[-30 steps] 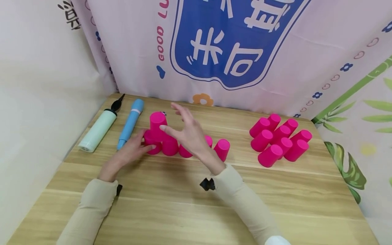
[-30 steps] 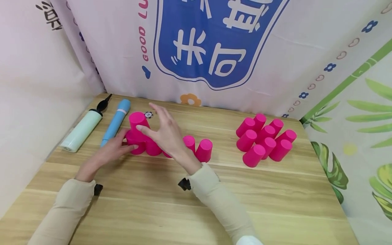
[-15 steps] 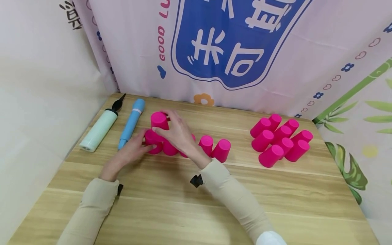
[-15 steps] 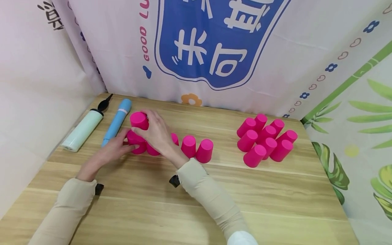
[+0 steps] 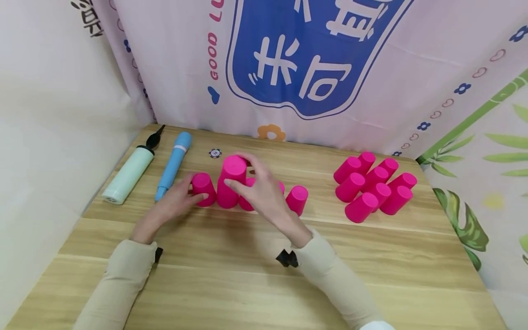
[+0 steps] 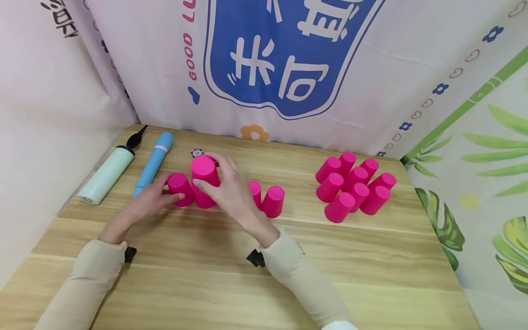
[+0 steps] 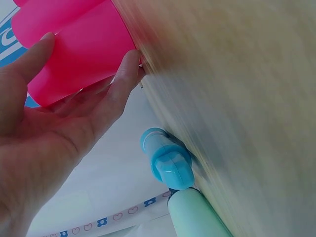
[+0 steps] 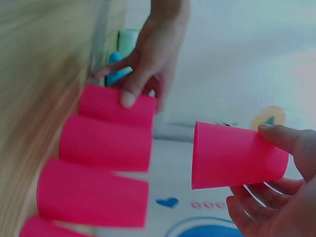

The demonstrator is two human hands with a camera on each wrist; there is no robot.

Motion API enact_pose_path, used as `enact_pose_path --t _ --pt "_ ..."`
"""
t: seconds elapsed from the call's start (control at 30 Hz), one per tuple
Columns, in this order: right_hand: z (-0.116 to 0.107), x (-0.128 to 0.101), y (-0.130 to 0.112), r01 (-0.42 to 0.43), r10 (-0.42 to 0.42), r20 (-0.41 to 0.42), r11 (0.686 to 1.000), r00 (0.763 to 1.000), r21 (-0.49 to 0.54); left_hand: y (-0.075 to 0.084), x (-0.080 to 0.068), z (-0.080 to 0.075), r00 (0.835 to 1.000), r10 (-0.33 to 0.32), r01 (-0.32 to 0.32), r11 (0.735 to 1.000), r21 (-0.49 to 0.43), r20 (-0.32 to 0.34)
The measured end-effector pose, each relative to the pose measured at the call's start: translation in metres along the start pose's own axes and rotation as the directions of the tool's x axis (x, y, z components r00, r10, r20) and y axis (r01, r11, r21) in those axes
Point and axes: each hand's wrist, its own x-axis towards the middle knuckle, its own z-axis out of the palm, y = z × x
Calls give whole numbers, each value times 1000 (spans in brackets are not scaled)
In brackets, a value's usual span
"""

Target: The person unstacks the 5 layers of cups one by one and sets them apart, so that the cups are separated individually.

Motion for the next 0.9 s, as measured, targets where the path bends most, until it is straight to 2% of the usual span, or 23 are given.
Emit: enact_pose_path --t 0.2,0.4,0.6,0.77,0.9 --pt "-34 -21 4 55 -61 -116 997 991 -61 2 1 -2 1000 -10 10 1000 5 0" --pt "-74 -53 23 2 -30 -235 993 972 -119 1 0 -2 1000 -22 22 1000 3 14" --pt "-114 -81 39 -59 -15 -374 981 927 -184 1 0 -4 1000 -25 25 1000 17 8" --pt "-146 -105 52 -177 46 -471 955 881 -239 1 0 -4 999 -32 32 999 11 18" --pt "-171 -125 62 -267 103 -531 932 841 -243 2 0 -2 999 -29 29 1000 0 19"
